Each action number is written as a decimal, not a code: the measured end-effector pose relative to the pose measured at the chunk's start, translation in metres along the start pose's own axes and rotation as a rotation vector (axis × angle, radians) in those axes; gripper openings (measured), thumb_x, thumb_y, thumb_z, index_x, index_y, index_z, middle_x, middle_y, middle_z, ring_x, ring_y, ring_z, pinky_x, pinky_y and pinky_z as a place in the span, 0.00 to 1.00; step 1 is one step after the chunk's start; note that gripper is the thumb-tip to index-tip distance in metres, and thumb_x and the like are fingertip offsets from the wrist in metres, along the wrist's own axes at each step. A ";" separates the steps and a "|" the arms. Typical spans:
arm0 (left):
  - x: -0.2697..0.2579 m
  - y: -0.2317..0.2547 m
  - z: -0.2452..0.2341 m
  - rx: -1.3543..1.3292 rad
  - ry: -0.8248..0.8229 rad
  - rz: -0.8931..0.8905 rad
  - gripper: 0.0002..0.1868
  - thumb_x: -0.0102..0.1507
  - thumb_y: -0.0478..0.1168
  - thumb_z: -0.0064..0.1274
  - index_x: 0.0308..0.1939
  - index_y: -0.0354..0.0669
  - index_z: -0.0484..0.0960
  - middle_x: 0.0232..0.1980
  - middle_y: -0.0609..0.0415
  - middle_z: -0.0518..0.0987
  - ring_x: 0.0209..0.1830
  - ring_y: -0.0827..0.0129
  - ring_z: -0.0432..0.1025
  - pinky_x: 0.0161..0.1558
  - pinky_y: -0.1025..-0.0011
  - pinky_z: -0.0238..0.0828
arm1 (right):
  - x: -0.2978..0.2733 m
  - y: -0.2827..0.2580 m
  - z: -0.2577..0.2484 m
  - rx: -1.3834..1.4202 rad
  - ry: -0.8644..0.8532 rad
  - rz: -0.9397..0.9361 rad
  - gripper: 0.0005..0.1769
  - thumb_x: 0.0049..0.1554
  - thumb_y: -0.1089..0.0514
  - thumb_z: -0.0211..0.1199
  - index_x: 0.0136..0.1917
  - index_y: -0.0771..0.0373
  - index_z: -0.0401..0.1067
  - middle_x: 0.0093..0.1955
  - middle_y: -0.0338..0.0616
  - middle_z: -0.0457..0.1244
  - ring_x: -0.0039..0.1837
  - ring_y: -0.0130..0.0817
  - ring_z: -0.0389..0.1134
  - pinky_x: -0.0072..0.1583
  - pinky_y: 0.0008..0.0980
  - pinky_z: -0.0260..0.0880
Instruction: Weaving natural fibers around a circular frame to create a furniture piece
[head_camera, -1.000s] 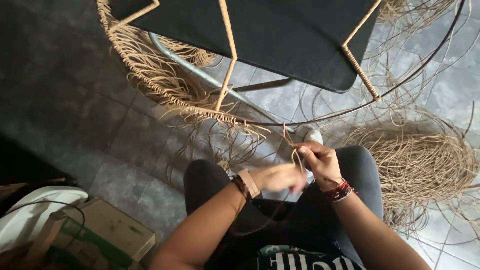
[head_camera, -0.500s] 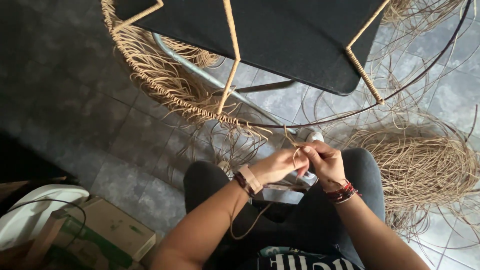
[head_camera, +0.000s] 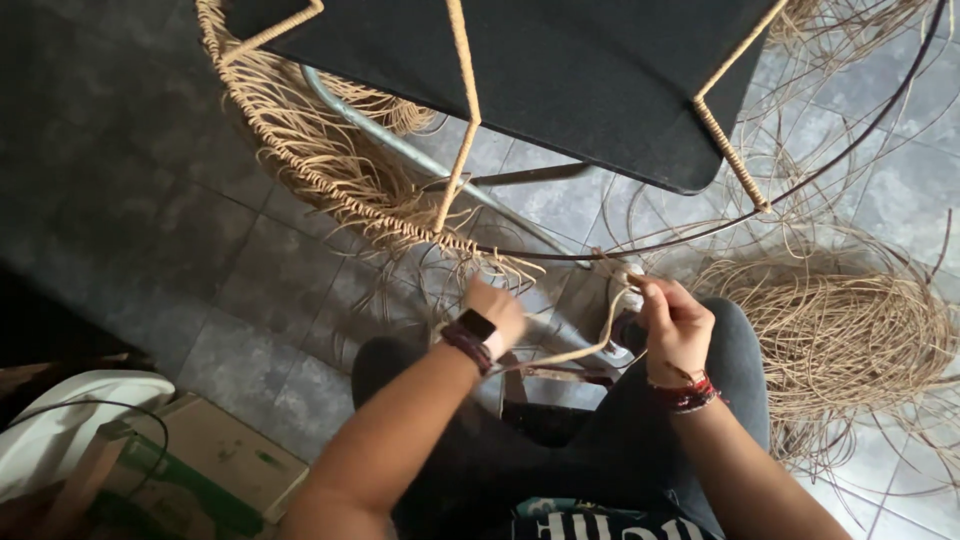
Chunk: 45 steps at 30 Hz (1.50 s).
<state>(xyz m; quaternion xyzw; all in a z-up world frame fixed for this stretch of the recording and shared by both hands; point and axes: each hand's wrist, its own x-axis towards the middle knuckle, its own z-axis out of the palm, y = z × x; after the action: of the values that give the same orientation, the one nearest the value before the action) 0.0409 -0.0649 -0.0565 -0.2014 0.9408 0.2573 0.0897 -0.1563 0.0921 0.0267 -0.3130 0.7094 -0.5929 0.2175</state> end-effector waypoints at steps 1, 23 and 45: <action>-0.008 -0.009 -0.004 0.265 0.114 -0.004 0.13 0.63 0.48 0.49 0.43 0.48 0.83 0.34 0.56 0.82 0.39 0.61 0.76 0.48 0.57 0.68 | -0.002 -0.001 0.001 -0.009 -0.019 0.019 0.10 0.65 0.61 0.63 0.42 0.62 0.80 0.26 0.39 0.62 0.35 0.21 0.54 0.38 0.24 0.58; 0.042 0.054 -0.108 -0.010 1.117 -0.067 0.10 0.71 0.49 0.46 0.36 0.58 0.76 0.23 0.62 0.77 0.22 0.66 0.77 0.29 0.73 0.72 | -0.049 0.017 0.058 0.485 -0.111 0.261 0.10 0.66 0.65 0.47 0.51 0.71 0.69 0.19 0.41 0.51 0.18 0.24 0.50 0.22 0.22 0.49; -0.002 0.068 -0.131 -0.115 1.056 0.159 0.06 0.72 0.35 0.47 0.49 0.43 0.80 0.34 0.58 0.80 0.33 0.62 0.72 0.40 0.63 0.66 | -0.063 0.033 0.040 0.494 -0.339 0.429 0.13 0.68 0.50 0.51 0.51 0.62 0.65 0.26 0.30 0.46 0.27 0.21 0.45 0.29 0.23 0.44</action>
<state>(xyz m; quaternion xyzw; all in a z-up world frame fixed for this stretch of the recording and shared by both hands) 0.0055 -0.0790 0.0863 -0.2360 0.8548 0.1780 -0.4265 -0.0901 0.1113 -0.0174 -0.1888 0.5484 -0.6268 0.5202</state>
